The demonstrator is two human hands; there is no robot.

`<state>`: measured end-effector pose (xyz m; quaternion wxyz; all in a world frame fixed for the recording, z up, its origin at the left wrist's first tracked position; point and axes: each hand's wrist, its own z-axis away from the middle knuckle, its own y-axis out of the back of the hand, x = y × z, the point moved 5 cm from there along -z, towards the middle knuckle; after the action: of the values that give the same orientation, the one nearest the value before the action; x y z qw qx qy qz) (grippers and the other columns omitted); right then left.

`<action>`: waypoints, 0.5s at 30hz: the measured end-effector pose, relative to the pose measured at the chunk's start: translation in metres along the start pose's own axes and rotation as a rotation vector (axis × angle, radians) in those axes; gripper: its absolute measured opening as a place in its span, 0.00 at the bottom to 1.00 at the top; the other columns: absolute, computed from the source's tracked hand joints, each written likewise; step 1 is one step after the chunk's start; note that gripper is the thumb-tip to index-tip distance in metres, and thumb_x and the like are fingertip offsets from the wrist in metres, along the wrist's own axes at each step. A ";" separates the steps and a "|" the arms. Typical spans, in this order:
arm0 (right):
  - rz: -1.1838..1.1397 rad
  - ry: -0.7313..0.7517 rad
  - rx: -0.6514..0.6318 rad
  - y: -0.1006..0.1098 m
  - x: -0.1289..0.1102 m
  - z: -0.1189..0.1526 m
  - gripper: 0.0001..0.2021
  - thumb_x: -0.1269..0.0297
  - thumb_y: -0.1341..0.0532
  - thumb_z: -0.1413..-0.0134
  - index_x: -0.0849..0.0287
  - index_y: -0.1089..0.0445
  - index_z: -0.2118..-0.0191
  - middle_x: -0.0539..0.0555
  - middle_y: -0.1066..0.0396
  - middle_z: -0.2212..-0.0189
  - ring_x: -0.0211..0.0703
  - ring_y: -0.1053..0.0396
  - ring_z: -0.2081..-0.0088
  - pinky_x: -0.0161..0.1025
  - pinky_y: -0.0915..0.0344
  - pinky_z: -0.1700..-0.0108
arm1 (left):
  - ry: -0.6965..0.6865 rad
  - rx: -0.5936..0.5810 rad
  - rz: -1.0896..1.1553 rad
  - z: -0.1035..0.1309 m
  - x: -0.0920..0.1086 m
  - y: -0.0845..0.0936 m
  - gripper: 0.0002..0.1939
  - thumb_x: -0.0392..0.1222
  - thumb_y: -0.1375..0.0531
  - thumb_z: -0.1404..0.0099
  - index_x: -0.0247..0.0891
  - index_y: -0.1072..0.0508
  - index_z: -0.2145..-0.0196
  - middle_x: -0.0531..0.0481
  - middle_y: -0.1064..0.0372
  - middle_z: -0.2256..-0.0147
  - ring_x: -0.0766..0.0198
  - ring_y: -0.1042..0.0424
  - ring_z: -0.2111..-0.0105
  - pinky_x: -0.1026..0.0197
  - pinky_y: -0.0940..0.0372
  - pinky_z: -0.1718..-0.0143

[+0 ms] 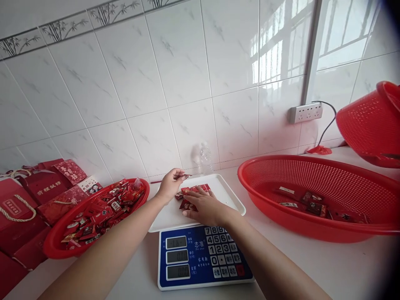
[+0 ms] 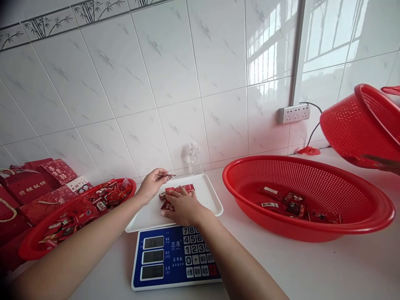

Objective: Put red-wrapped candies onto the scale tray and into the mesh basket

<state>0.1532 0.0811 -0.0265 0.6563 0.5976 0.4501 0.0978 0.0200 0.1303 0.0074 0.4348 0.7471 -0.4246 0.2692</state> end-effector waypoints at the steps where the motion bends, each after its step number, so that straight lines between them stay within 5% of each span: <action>1: -0.002 0.002 -0.022 -0.001 0.000 0.000 0.32 0.43 0.52 0.45 0.53 0.45 0.39 0.54 0.57 0.35 0.62 0.71 0.35 0.66 0.68 0.41 | 0.009 -0.023 -0.001 0.003 -0.001 0.002 0.07 0.35 0.43 0.44 0.37 0.31 0.65 0.47 0.30 0.63 0.63 0.31 0.61 0.57 0.36 0.56; 4: -0.007 0.052 -0.026 0.002 -0.002 0.001 0.24 0.46 0.49 0.45 0.53 0.32 0.48 0.54 0.48 0.38 0.61 0.62 0.36 0.62 0.60 0.42 | 0.028 -0.083 -0.021 0.015 -0.004 0.006 0.07 0.37 0.44 0.43 0.37 0.30 0.65 0.47 0.29 0.65 0.61 0.30 0.63 0.57 0.34 0.61; 8: -0.052 0.155 -0.036 0.014 -0.001 0.006 0.13 0.57 0.44 0.47 0.52 0.26 0.60 0.54 0.29 0.54 0.53 0.41 0.46 0.47 0.44 0.48 | 0.023 -0.124 -0.063 0.029 -0.006 0.010 0.07 0.37 0.44 0.43 0.38 0.30 0.65 0.48 0.29 0.64 0.61 0.30 0.62 0.57 0.34 0.60; 15: -0.044 -0.057 -0.012 0.037 0.016 0.020 0.16 0.63 0.39 0.55 0.54 0.27 0.57 0.54 0.27 0.58 0.49 0.32 0.58 0.41 0.38 0.59 | -0.044 -0.317 -0.092 0.048 0.007 -0.007 0.15 0.28 0.46 0.48 0.40 0.28 0.64 0.50 0.27 0.61 0.61 0.30 0.58 0.57 0.37 0.53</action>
<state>0.1914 0.0878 -0.0043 0.6743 0.5861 0.4438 0.0688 0.0310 0.0869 -0.0133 0.5498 0.6936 -0.4364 0.1619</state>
